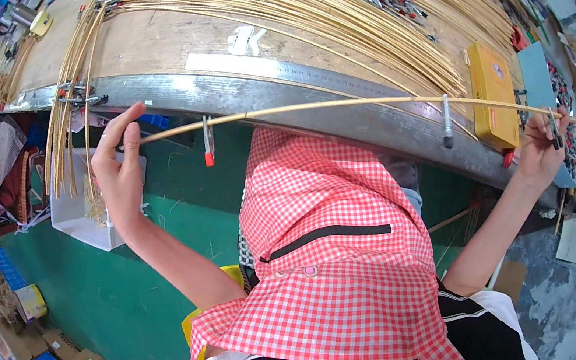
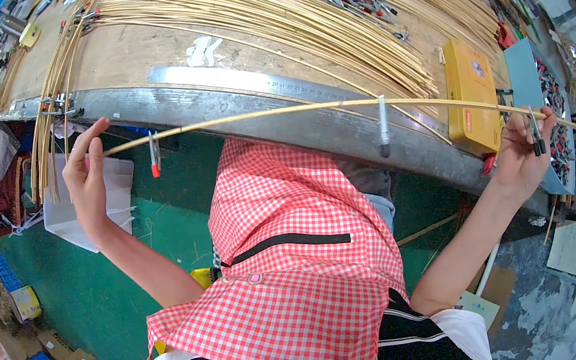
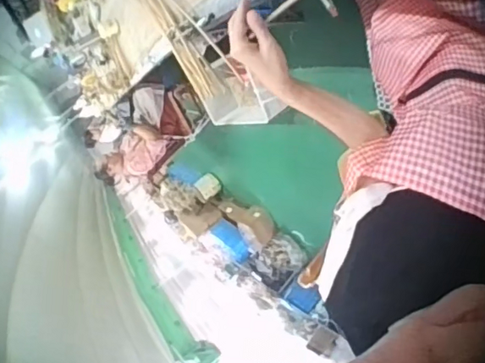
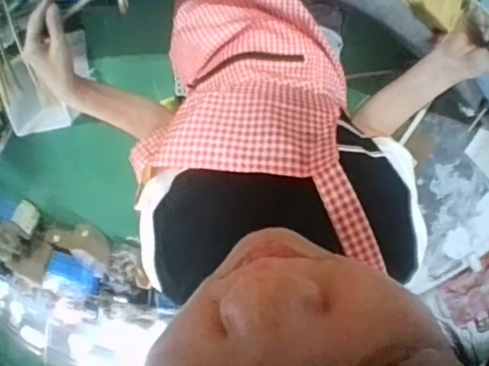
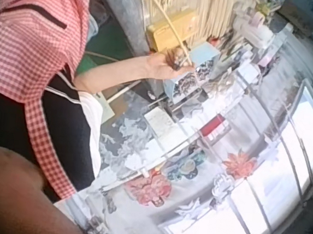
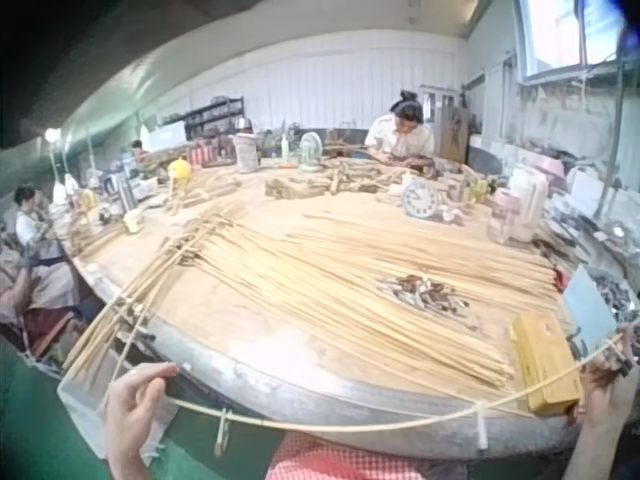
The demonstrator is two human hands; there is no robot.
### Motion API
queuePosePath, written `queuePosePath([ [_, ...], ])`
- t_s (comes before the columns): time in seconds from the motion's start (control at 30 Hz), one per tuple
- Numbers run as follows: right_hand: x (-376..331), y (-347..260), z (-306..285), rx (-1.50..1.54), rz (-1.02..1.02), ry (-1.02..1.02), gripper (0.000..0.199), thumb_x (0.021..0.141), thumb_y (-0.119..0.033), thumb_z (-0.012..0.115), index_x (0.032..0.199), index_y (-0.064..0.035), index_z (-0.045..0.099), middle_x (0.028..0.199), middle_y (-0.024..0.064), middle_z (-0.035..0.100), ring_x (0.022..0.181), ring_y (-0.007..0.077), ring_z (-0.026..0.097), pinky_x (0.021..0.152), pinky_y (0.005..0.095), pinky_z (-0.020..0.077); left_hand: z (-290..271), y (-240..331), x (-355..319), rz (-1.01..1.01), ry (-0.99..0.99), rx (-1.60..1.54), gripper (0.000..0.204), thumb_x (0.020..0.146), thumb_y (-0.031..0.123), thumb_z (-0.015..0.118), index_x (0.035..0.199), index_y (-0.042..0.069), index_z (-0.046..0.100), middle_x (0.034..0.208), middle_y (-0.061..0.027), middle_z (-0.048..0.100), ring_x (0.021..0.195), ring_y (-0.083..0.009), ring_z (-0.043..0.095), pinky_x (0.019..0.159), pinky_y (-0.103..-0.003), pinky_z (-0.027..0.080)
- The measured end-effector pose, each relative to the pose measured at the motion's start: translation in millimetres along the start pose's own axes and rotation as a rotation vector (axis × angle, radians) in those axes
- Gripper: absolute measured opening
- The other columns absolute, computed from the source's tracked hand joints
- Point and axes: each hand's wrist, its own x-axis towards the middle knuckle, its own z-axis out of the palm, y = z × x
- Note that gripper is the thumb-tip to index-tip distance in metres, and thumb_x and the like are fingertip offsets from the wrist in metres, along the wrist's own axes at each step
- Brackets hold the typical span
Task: The person repeatedly picks up thin bamboo sticks from a pile on a table and joins them end-to-end. They align the sticks and secure the joints with small rubber bands, then place the assembled sticks back on the table. The process is continuous and repetitive throughout the clip.
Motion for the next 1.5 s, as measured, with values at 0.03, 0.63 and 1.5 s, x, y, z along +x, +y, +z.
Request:
queuePosePath([
  [0.03, 1.7, -3.8, -4.4, -0.002, -0.011, 0.043, 0.015, 0.094, -0.009, 0.052, 0.100, 0.0045, 0.052, 0.068, 0.0054, 0.043, 0.058, 0.0139, 0.040, 0.055, 0.0262, 0.0351, 3.6, 1.0, -0.1, 0.038, -0.013, 0.000, 0.023, 0.089, 0.009, 0.058, 0.109, -0.003, 0.064, 0.099, -0.0101, 0.068, 0.098, -0.0155, 0.059, 0.089, -0.026, 0.042],
  [0.63, 3.6, 18.7, -10.8, -0.388, 0.101, 0.090, 0.033, 0.096, -0.013, 0.050, 0.123, 0.0066, 0.048, 0.092, 0.0039, 0.053, 0.070, 0.0086, 0.042, 0.063, 0.0219, 0.0404, -88.1, -43.3, 16.7, 0.080, 0.700, 0.392, 0.015, 0.088, 0.006, 0.060, 0.099, 0.000, 0.069, 0.083, -0.0067, 0.068, 0.076, -0.0136, 0.063, 0.068, -0.026, 0.049],
  [1.5, 168.4, 161.9, -1.8, -2.421, -0.148, -0.704, 0.007, 0.072, 0.001, 0.057, 0.078, 0.0019, 0.061, 0.090, 0.0235, 0.062, 0.088, 0.0411, 0.059, 0.074, 0.0447, 0.0489, 11.0, 55.5, 1.6, 0.311, 0.372, 0.331, 0.024, 0.085, -0.007, 0.055, 0.105, 0.002, 0.066, 0.101, -0.0087, 0.064, 0.093, -0.0196, 0.061, 0.076, -0.029, 0.047],
])
